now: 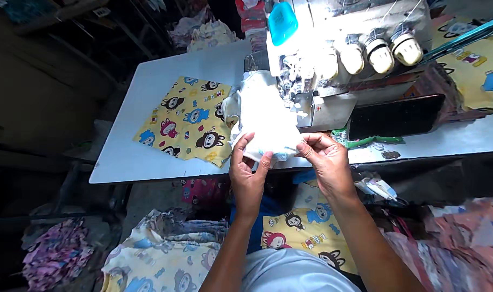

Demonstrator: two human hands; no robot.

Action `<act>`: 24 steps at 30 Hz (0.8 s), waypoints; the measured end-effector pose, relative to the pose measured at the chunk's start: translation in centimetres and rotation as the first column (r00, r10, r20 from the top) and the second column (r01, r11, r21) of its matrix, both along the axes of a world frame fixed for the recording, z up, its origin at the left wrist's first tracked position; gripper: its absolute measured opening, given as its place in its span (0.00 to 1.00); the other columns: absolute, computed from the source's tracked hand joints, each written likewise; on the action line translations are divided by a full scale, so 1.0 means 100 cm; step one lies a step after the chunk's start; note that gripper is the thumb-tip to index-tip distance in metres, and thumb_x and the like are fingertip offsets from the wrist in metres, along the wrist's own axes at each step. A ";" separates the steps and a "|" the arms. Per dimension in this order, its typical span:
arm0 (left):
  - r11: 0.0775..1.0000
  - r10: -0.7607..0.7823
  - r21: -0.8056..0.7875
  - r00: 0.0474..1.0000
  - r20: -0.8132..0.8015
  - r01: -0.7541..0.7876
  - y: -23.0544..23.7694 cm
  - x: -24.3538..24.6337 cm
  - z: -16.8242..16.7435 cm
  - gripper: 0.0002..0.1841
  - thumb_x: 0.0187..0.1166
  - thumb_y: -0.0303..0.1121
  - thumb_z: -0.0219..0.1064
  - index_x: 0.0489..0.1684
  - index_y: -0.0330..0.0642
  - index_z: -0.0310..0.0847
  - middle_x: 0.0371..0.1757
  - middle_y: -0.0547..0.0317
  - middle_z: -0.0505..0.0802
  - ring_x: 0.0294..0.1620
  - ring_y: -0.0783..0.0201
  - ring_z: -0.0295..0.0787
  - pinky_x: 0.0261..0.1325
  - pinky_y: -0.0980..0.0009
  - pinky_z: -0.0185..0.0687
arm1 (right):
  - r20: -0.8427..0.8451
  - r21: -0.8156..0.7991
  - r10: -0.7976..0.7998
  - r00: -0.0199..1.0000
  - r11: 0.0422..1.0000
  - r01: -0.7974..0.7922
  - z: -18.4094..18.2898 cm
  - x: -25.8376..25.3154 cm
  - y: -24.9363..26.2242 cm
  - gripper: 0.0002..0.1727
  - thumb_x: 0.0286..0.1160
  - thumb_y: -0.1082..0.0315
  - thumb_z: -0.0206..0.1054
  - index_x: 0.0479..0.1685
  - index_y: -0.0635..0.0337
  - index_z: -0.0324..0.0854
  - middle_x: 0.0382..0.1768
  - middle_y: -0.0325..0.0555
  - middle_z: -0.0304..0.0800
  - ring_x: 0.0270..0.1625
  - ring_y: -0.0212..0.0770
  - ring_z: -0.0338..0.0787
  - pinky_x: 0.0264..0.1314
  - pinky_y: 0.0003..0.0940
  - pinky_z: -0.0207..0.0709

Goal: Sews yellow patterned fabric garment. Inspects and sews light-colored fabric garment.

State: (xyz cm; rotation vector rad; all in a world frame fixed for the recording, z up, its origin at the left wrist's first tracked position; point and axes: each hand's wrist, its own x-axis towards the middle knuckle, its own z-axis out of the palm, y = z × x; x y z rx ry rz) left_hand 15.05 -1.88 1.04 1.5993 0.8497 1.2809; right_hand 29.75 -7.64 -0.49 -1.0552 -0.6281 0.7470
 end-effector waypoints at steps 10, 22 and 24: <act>0.990 -0.131 -0.086 0.937 -0.323 0.109 0.006 -0.021 0.021 0.39 0.69 0.28 0.80 0.86 0.60 0.71 0.47 0.59 0.91 0.18 0.77 0.80 0.18 0.83 0.76 | 0.118 -0.054 -0.031 0.993 0.998 0.037 -0.003 -0.002 -0.021 0.08 0.73 0.76 0.71 0.48 0.63 0.88 0.38 0.41 0.94 0.37 0.34 0.94 0.46 0.29 0.92; 0.941 -0.334 -0.224 0.788 -0.517 0.252 0.110 0.000 0.078 0.42 0.72 0.21 0.75 0.90 0.47 0.62 0.45 0.50 0.93 0.17 0.77 0.74 0.18 0.82 0.67 | 0.822 -0.022 -0.172 0.543 0.943 0.332 0.021 0.002 0.021 0.14 0.84 0.71 0.63 0.60 0.58 0.91 0.43 0.47 0.81 0.42 0.37 0.82 0.43 0.29 0.77; 0.941 -0.326 -0.245 0.810 -0.487 0.232 0.122 0.006 0.075 0.41 0.74 0.21 0.74 0.91 0.50 0.60 0.46 0.49 0.92 0.18 0.76 0.74 0.18 0.82 0.67 | 0.890 -0.037 -0.144 0.432 0.923 0.383 0.022 0.001 0.020 0.17 0.84 0.73 0.60 0.65 0.54 0.89 0.45 0.50 0.81 0.44 0.44 0.83 0.42 0.38 0.77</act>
